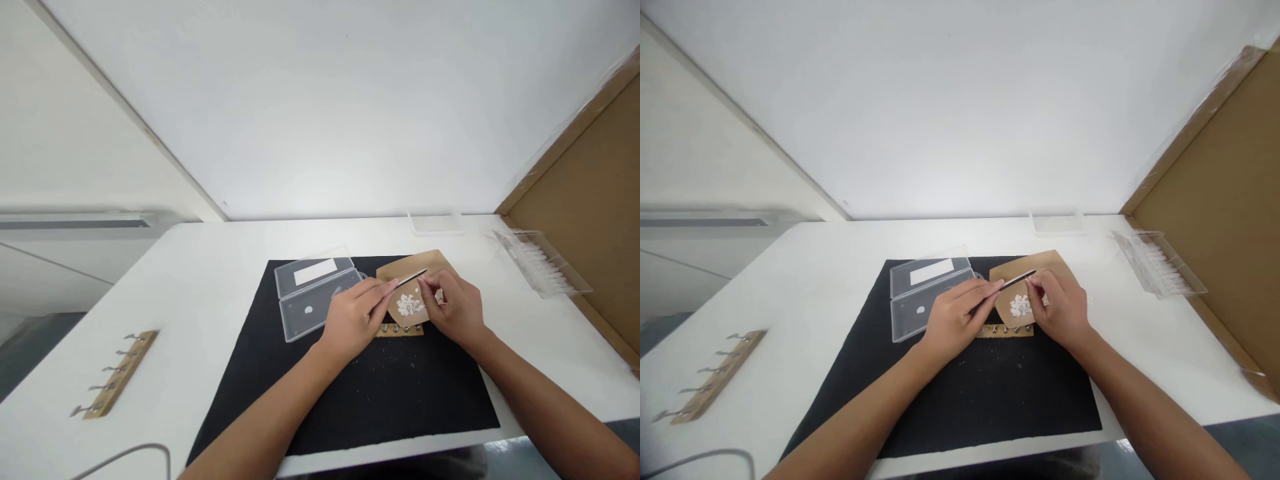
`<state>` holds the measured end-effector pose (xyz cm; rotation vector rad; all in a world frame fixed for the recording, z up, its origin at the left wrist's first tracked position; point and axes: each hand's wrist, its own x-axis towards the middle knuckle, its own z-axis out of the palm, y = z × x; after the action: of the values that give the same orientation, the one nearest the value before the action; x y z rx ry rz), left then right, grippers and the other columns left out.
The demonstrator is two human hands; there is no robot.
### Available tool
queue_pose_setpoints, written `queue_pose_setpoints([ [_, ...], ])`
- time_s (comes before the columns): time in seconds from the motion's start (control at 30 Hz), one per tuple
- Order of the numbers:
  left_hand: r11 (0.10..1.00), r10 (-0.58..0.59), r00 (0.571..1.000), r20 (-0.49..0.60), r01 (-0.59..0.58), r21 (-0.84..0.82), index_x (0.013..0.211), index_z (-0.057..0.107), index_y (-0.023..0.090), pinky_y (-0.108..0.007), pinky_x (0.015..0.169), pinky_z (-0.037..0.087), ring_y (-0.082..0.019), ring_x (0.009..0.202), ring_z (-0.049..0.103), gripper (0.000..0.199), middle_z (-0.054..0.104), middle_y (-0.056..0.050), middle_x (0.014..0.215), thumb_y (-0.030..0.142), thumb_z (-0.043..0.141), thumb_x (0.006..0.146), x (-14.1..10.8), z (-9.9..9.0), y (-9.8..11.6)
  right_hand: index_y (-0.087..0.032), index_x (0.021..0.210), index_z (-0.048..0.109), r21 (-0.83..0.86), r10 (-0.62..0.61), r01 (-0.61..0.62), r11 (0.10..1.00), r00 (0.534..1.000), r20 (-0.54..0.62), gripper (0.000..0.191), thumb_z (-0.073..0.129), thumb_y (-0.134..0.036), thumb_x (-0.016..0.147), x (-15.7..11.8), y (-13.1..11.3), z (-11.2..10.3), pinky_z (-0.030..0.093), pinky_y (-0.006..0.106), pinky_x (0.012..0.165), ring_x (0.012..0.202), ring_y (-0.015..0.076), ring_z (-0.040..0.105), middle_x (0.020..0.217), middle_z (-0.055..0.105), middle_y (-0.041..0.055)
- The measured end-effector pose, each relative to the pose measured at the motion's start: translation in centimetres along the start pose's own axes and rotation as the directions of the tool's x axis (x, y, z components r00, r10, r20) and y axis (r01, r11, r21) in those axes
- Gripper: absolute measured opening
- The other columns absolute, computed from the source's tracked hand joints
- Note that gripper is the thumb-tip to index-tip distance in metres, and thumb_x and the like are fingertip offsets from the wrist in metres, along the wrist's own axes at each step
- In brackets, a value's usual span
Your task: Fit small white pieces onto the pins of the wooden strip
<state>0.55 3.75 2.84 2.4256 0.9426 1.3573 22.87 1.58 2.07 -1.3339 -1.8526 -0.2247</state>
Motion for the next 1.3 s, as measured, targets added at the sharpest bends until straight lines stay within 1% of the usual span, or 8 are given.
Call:
queue_pose_setpoints([
  [0.17, 1.0, -0.012, 1.0, 0.02, 0.012, 0.004, 0.124, 0.074, 0.021, -0.028, 0.077, 0.062, -0.017, 0.088, 0.074, 0.026, 0.077, -0.007, 0.097, 0.022, 0.054, 0.108, -0.1, 0.3, 0.2, -0.024, 0.084, 0.055, -0.025, -0.065, 0.065, 0.998, 0.998, 0.015, 0.018, 0.063, -0.024, 0.101, -0.1, -0.2, 0.2, 0.039, 0.03, 0.056, 0.062, 0.0138, 0.06, 0.072, 0.067, -0.0026],
  [0.4, 0.999, -0.004, 1.0, 0.024, 0.004, -0.033, 0.124, 0.071, 0.016, -0.03, 0.076, 0.059, -0.017, 0.083, 0.068, 0.023, 0.071, -0.006, 0.09, 0.021, 0.056, 0.107, -0.1, 0.6, 0.0, -0.025, 0.083, 0.053, -0.029, 0.022, -0.021, 0.999, 0.999, 0.034, 0.021, 0.061, -0.028, 0.103, -0.1, -0.2, 0.0, 0.036, 0.031, 0.055, 0.064, 0.0151, 0.061, 0.074, 0.067, -0.0012],
  [0.53, 0.999, -0.018, 0.999, 0.036, 0.019, -0.029, 0.125, 0.07, 0.017, -0.03, 0.075, 0.059, -0.017, 0.083, 0.068, 0.024, 0.069, -0.006, 0.09, 0.022, 0.054, 0.108, -0.3, 0.7, 0.2, -0.025, 0.083, 0.053, -0.069, 0.049, -0.044, 0.997, 0.997, 0.06, 0.022, 0.059, -0.031, 0.103, -0.2, 0.1, -0.1, 0.034, 0.03, 0.054, 0.059, 0.0151, 0.057, 0.068, 0.063, -0.0025],
  [0.73, 1.0, -0.028, 0.999, 0.046, 0.027, 0.011, 0.124, 0.07, 0.016, -0.031, 0.075, 0.059, -0.018, 0.084, 0.068, 0.024, 0.069, -0.007, 0.09, 0.021, 0.052, 0.109, -0.6, 0.8, 0.6, -0.024, 0.083, 0.054, -0.077, 0.047, -0.041, 0.996, 0.996, 0.076, 0.022, 0.059, -0.034, 0.102, -0.3, 0.7, -0.4, 0.036, 0.03, 0.055, 0.059, 0.0153, 0.057, 0.07, 0.064, -0.0026],
  [1.0, 0.995, 0.022, 0.997, 0.073, -0.029, 0.091, 0.12, 0.067, 0.014, -0.029, 0.073, 0.061, -0.017, 0.083, 0.069, 0.02, 0.071, -0.009, 0.094, 0.02, 0.052, 0.109, -0.8, 0.9, 0.7, -0.023, 0.08, 0.053, -0.129, 0.035, -0.022, 0.991, 0.995, 0.095, 0.025, 0.059, -0.033, 0.102, -0.5, 0.8, 0.0, 0.029, 0.03, 0.054, 0.058, 0.0142, 0.055, 0.066, 0.061, -0.0031],
  [1.13, 0.997, -0.004, 0.998, 0.065, 0.0, 0.072, 0.119, 0.068, 0.013, -0.029, 0.071, 0.06, -0.018, 0.082, 0.069, 0.019, 0.071, -0.009, 0.093, 0.019, 0.053, 0.108, -1.0, 0.9, 0.7, -0.023, 0.079, 0.052, -0.108, 0.034, -0.021, 0.994, 0.992, 0.123, 0.027, 0.058, -0.033, 0.103, -0.6, 0.2, 0.1, 0.03, 0.029, 0.055, 0.058, 0.0134, 0.054, 0.064, 0.059, -0.0036],
  [1.23, 0.998, -0.043, 0.998, 0.055, 0.041, 0.038, 0.12, 0.069, 0.014, -0.03, 0.074, 0.06, -0.018, 0.085, 0.07, 0.02, 0.071, -0.008, 0.093, 0.02, 0.054, 0.108, -1.0, 1.0, 0.7, -0.023, 0.079, 0.052, -0.059, -0.013, 0.023, 0.998, 0.985, 0.171, 0.027, 0.058, -0.032, 0.103, -0.5, -0.2, 0.0, 0.031, 0.029, 0.055, 0.056, 0.0128, 0.052, 0.063, 0.058, -0.0037],
  [1.3, 0.998, -0.061, 0.997, 0.043, 0.061, 0.003, 0.12, 0.069, 0.014, -0.03, 0.077, 0.06, -0.018, 0.087, 0.07, 0.019, 0.072, -0.008, 0.094, 0.019, 0.055, 0.107, -1.0, 1.1, 0.8, -0.023, 0.079, 0.053, -0.053, -0.007, 0.018, 0.998, 0.983, 0.185, 0.026, 0.058, -0.032, 0.103, -0.4, -0.3, 0.0, 0.031, 0.029, 0.055, 0.055, 0.0127, 0.051, 0.063, 0.058, -0.0038],
])
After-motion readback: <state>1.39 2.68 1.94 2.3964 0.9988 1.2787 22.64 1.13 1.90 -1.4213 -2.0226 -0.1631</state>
